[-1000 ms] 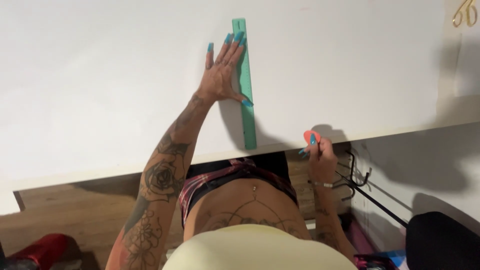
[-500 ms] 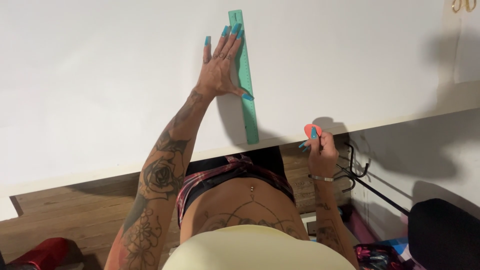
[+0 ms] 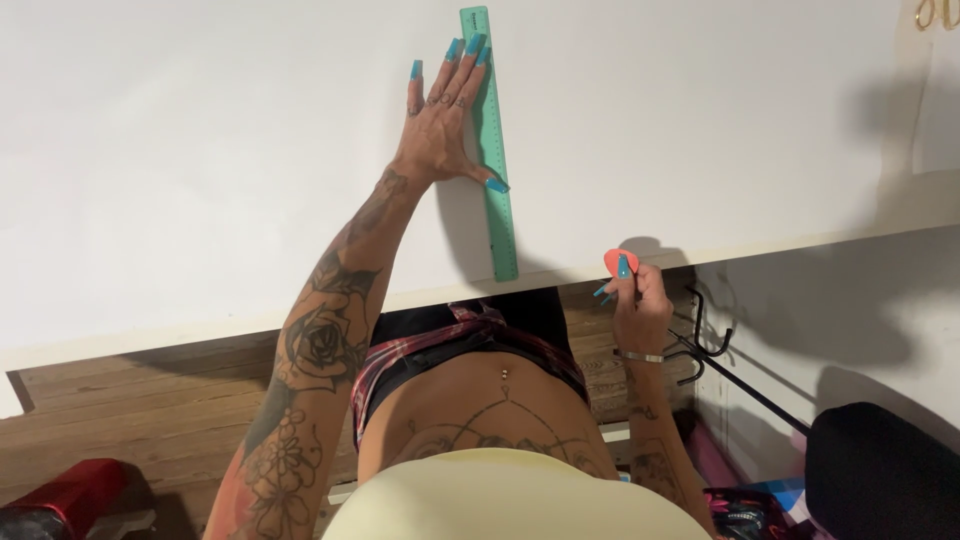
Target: Cutting a strip of material and marking it with a ruler and chalk on a cutting table
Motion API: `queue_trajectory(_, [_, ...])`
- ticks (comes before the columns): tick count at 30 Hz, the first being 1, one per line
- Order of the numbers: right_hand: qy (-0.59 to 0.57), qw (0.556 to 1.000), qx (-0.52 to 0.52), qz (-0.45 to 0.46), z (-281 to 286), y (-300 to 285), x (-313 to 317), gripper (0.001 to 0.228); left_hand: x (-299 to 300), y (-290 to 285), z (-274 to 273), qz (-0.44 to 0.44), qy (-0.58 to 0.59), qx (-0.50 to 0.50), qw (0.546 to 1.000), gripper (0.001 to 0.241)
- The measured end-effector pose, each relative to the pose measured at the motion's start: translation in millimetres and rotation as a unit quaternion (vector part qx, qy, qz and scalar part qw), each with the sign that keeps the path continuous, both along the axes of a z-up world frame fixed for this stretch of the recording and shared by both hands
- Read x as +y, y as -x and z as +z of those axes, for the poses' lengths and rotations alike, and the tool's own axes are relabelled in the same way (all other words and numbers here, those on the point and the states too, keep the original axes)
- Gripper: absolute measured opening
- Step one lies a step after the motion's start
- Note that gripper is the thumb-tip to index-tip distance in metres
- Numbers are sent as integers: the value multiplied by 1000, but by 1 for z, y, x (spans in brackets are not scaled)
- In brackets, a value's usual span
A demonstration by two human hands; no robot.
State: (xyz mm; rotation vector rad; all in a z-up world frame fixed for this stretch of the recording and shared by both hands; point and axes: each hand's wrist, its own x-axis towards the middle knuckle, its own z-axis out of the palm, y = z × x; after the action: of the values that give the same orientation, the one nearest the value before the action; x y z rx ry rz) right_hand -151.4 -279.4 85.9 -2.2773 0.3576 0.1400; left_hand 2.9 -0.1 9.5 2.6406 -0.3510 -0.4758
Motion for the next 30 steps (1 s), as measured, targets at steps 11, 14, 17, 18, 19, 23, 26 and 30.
queue_trajectory(11, [21, 1000, 12, 2, -13, 10, -11, 21, 2, 0, 4, 4, 18, 11, 1000, 133])
queue_trajectory(14, [25, 1000, 12, -2, -19, 14, -13, 23, 2, -1, 3, 4, 19, 13, 1000, 133])
queue_trajectory(17, [19, 999, 26, -10, -16, 15, -10, 24, 1, 0, 1, 3, 21, 9, 1000, 133])
queue_trajectory(18, [13, 999, 33, -12, -15, 13, -8, 25, 2, -1, 1, 3, 19, 6, 1000, 134])
queue_trajectory(19, [13, 999, 32, -11, -12, 13, -7, 25, 1, 0, -1, 3, 19, 5, 1000, 134])
queue_trajectory(23, [14, 999, 42, -7, -10, 11, -4, 24, 0, -2, 1, 2, 12, 11, 1000, 135])
queue_trajectory(26, [9, 999, 33, -4, -9, 9, -3, 24, -3, -2, 3, 2, -2, 17, 1000, 135])
queue_trajectory(30, [-12, 999, 43, -18, -7, 6, 0, 18, -3, -1, 9, 0, -10, 24, 1000, 132])
